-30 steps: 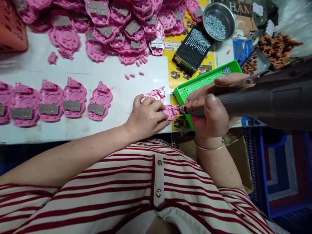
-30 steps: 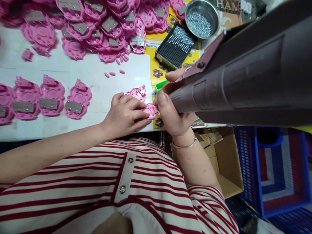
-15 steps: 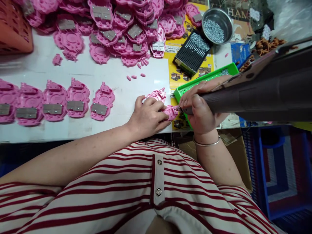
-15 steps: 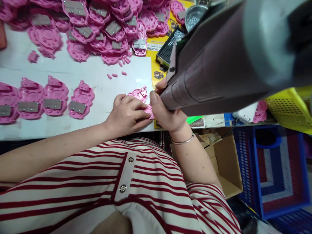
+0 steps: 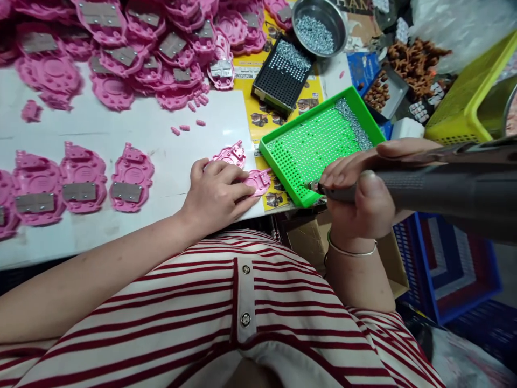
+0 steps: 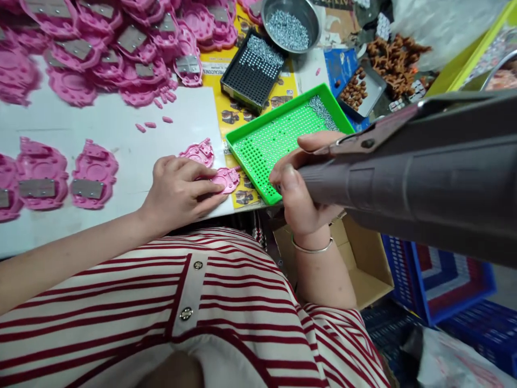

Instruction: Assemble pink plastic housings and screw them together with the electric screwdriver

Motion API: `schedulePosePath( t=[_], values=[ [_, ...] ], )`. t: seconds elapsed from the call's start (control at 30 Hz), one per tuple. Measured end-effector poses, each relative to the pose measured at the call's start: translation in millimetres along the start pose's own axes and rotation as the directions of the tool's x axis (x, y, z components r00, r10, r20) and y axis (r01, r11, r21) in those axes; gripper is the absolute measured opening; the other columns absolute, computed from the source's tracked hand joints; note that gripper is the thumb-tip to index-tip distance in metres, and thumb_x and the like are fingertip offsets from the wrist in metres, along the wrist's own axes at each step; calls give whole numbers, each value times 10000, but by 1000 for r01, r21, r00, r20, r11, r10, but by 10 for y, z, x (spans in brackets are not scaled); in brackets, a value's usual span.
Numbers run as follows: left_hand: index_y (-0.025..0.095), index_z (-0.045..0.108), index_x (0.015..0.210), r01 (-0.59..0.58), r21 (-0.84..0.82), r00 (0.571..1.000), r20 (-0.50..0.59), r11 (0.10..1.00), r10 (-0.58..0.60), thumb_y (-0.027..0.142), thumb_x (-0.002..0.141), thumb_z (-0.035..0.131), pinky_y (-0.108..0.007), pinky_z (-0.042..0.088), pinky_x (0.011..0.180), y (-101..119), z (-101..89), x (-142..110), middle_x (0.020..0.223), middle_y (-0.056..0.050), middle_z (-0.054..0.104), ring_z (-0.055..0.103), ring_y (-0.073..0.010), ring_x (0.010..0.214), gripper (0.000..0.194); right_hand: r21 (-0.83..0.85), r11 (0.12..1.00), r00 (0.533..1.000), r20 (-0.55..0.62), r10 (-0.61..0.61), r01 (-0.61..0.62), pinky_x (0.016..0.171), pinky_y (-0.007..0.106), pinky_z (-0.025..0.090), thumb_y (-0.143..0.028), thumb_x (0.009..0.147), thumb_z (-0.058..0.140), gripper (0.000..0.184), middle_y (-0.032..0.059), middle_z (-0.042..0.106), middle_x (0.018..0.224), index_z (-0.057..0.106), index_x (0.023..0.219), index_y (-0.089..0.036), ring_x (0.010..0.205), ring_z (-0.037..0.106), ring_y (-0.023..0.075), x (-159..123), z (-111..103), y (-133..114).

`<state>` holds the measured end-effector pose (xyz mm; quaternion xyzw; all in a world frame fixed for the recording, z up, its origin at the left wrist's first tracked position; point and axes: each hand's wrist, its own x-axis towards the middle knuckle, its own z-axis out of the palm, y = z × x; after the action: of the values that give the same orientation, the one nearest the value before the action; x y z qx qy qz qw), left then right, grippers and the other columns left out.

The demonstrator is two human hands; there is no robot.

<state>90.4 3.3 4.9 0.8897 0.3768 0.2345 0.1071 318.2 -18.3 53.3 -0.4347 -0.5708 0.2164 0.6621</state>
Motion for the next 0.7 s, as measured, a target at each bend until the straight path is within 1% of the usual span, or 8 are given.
schedulePosePath(
  t=[0.07,0.1,0.3,0.47,0.53,0.6,0.67,0.7],
  values=[
    [297,785,852,4,11,1000,8,1000,-4,426,913,643,-511,359,944,3,-11,0,1039,-34,736,601,-265,986,201,60,987,988,-42,-149,151,382,285,415,-423,804,652,277,-62,535,668,605,1070,-362,416,456,113,-20,18,26],
    [299,785,851,3,14,1000,9,1000,-3,430,912,643,-512,363,943,4,-15,1,1038,-32,737,604,-268,987,203,78,978,981,-47,-190,193,353,268,392,-389,805,656,267,-62,536,664,625,1068,-357,399,443,103,-25,32,28],
    [299,780,846,-5,-7,1000,13,1000,5,446,914,634,-527,369,927,1,-25,6,1029,-38,741,604,-280,986,218,71,987,989,-47,-142,145,340,254,395,-405,801,697,288,-44,581,752,632,1077,-355,421,492,92,-63,77,73],
    [300,784,854,5,-29,1000,21,1000,-4,445,918,629,-533,356,929,-5,-18,6,1045,-50,734,592,-283,994,221,77,983,986,-10,-167,167,319,256,390,-422,793,706,311,-42,590,752,627,1086,-355,403,493,92,-81,63,90],
    [295,785,860,4,-43,1000,31,999,-2,445,915,636,-532,345,939,-21,-21,6,1051,-52,731,586,-279,1001,218,31,994,994,14,-110,109,380,284,472,-458,797,703,338,-28,618,790,613,1109,-362,471,568,123,-55,20,16],
    [289,786,863,-20,-67,999,49,998,23,439,914,641,-528,333,955,-48,-33,4,1049,-49,730,583,-265,999,215,-25,1000,999,52,1,0,539,363,587,-492,791,710,409,-3,651,871,588,1161,-363,632,669,184,1,-43,-84],
    [281,786,866,-65,-96,995,66,993,71,429,919,637,-518,325,967,-80,-51,1,1038,-44,731,580,-249,987,217,-40,997,992,99,74,-71,691,438,628,-505,770,735,484,9,663,917,565,1201,-364,773,710,231,81,-83,-160],
    [278,786,871,-88,-106,993,70,991,95,425,922,634,-512,323,969,-94,-60,0,1033,-42,732,578,-243,983,218,-31,996,989,119,87,-84,727,455,632,-506,761,744,500,7,664,915,560,1204,-366,805,716,241,123,-76,-177]
  ],
)
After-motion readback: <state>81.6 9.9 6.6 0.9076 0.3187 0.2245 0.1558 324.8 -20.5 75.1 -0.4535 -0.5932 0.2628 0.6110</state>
